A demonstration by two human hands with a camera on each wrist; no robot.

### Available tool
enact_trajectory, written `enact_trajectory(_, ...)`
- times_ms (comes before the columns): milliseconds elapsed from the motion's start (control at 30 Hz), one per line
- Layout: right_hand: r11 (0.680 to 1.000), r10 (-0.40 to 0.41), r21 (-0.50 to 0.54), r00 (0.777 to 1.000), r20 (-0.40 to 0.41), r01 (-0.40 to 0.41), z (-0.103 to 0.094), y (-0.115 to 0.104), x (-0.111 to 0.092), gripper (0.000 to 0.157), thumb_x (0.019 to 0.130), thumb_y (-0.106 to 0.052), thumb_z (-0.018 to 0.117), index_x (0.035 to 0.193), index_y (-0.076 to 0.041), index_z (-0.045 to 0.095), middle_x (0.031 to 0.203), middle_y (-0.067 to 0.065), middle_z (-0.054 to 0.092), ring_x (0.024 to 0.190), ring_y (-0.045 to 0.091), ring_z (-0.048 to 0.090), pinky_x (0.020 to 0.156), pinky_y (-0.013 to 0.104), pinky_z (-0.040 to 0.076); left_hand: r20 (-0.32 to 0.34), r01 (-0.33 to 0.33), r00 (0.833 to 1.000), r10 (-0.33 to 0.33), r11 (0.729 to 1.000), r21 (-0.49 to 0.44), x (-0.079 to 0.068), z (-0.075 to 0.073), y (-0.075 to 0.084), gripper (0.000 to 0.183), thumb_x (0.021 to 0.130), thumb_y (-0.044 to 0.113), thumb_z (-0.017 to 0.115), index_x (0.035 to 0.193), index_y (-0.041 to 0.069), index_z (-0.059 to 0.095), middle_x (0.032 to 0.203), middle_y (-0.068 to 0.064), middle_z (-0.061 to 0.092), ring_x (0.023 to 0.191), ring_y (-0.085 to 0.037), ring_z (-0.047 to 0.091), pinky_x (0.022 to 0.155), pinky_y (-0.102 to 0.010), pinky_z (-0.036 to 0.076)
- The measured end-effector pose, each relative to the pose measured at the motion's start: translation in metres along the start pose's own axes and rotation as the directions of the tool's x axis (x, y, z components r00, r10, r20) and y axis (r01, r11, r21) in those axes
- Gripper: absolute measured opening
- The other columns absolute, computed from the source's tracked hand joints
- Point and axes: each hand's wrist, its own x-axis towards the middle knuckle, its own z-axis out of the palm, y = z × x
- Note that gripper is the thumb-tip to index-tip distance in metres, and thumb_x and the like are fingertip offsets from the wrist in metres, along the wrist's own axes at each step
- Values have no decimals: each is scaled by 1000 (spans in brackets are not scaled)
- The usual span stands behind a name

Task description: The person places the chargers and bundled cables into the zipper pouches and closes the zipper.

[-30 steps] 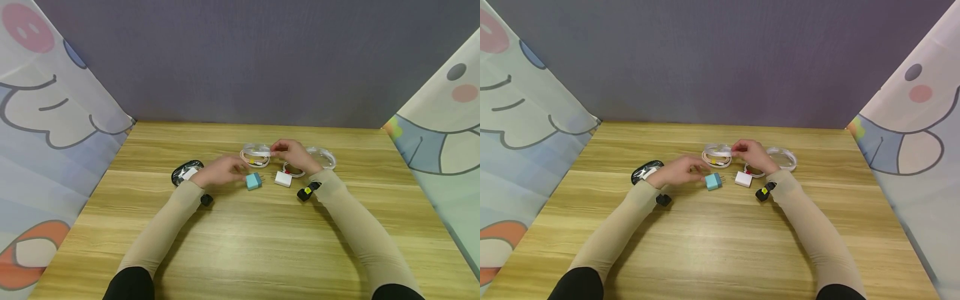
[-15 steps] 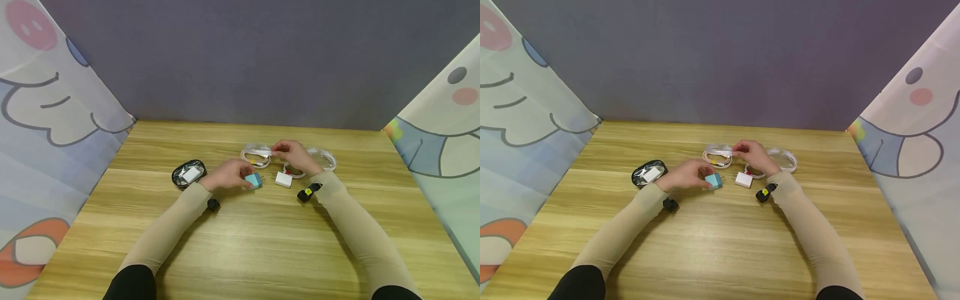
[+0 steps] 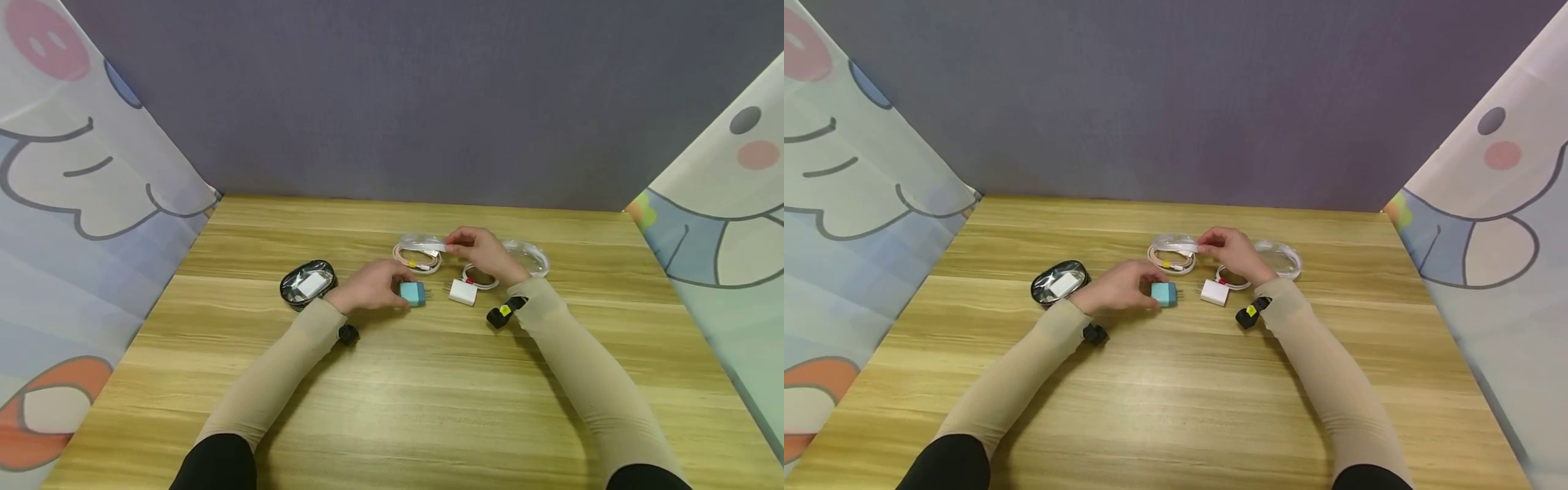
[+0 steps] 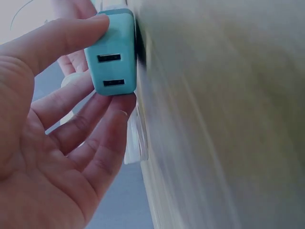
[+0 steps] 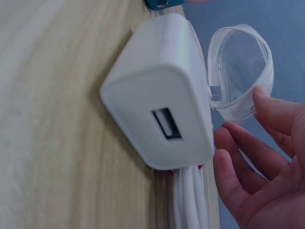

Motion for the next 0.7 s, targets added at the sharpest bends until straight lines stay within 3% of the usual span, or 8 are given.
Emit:
enact_trajectory(367,1000,-15,13,1000,-7,15,-2,3,2,22,98,-19,65,113,-4,67,109,12,68,98,27,62,81,41,52,-103,16,994,-29,992,-126,0,-12,-5,48,79,23,85,123,10,71,108,-3,69,96,-16,63,81,-30,52)
enact_trajectory(533,1000,-13,21,1000,-9,13,-2,2,2,22,99,-19,65,114,-3,67,109,14,67,97,29,62,79,40,52,-188,37,980,-69,985,-169,5,-14,-5,46,82,21,82,126,11,70,115,-6,68,83,-15,65,69,-29,54)
enact_trajectory(700,999,-8,39,1000,-8,9,-2,3,2,21,99,-18,64,113,-3,66,110,18,66,96,32,61,78,42,52,-258,52,962,-83,991,-123,14,-12,-9,46,85,20,80,128,12,68,127,-9,65,63,-10,61,58,-26,51)
